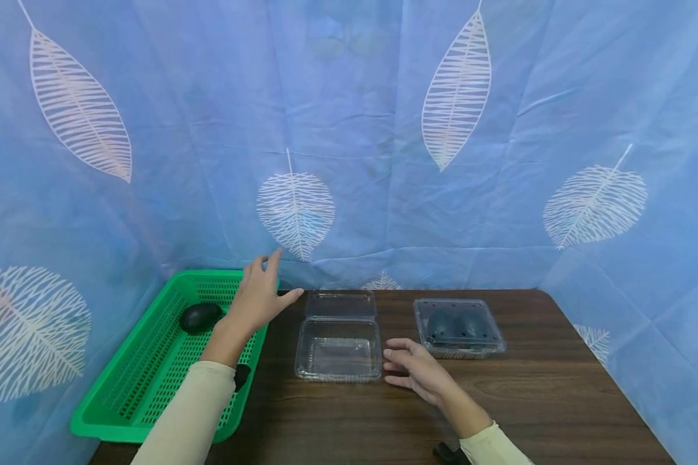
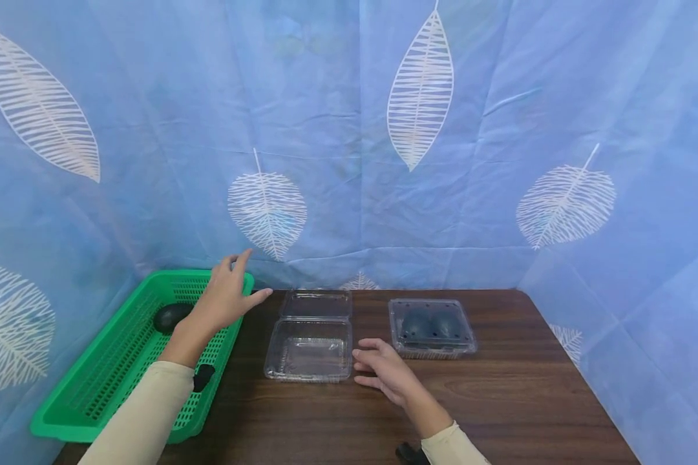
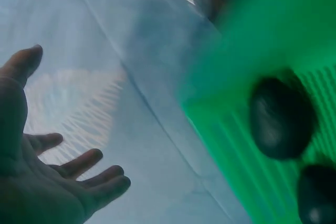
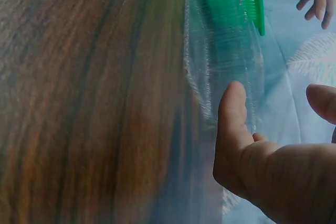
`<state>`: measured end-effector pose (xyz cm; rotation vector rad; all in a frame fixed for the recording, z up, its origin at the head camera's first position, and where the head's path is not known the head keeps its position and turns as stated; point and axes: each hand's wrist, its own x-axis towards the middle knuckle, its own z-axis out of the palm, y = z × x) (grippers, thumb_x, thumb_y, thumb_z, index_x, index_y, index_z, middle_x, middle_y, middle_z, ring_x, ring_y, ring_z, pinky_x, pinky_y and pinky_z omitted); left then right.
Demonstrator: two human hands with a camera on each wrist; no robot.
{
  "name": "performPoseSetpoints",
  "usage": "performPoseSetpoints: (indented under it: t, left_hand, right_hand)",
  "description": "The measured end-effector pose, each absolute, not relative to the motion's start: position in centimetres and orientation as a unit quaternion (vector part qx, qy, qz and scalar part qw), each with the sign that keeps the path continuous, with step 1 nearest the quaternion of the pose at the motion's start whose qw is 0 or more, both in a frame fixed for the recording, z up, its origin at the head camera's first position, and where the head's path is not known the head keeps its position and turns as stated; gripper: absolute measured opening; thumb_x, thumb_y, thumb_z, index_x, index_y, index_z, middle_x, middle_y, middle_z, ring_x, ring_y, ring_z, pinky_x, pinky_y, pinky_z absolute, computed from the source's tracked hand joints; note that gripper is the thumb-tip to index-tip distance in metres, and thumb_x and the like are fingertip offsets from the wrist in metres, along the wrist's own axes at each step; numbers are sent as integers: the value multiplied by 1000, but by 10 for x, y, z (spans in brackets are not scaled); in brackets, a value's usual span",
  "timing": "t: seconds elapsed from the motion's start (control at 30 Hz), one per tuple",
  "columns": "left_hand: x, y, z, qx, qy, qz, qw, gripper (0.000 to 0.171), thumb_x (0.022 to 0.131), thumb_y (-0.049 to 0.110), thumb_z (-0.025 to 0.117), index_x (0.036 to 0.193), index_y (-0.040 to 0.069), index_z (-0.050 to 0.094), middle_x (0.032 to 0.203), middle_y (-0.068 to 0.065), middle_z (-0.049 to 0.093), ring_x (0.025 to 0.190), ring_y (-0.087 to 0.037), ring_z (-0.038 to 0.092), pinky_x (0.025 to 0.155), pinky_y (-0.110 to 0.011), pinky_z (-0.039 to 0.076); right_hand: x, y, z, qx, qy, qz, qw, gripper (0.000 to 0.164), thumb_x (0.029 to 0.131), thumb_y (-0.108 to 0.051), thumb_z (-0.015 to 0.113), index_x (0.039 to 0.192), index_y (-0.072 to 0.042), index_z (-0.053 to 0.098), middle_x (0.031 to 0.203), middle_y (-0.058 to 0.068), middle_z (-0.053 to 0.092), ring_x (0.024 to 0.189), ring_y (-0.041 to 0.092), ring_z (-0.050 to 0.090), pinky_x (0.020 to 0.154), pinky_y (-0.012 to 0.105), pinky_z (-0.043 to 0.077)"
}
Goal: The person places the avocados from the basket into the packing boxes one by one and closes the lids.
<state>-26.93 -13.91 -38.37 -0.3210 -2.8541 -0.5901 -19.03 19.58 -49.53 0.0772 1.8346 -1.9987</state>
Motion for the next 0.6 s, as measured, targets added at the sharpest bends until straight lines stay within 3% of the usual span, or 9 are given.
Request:
performPoseSetpoints:
  t: [0.17,0.33,0.6]
  left_hand:
    - [-274,-169,-393,-115,-973,-169,103,96,95,50,72,166,12,20,160,-32,29,147,-55,29,109,-72,37]
    - [-280,-199,-407,-120,-978,-111,130,91,96,49,71,163,7,26,156,-35,33,143,-57,33,111,-72,34]
    - [-283,-229,-422,-118,-984,-74,113,93,95,48,72,163,4,26,156,-39,31,141,-61,31,113,-73,30]
  right_hand:
    - [-193,190,-502,31,654,-724,217,61,105,-26,62,150,5,34,136,21,44,108,26,57,93,43,58]
    - [-193,190,-506,45,653,-724,217,55,106,-22,59,147,6,37,129,18,48,104,23,57,89,40,59]
    - [-195,190,-510,43,652,-729,206,53,105,-23,62,144,6,41,120,13,51,101,21,58,86,35,59]
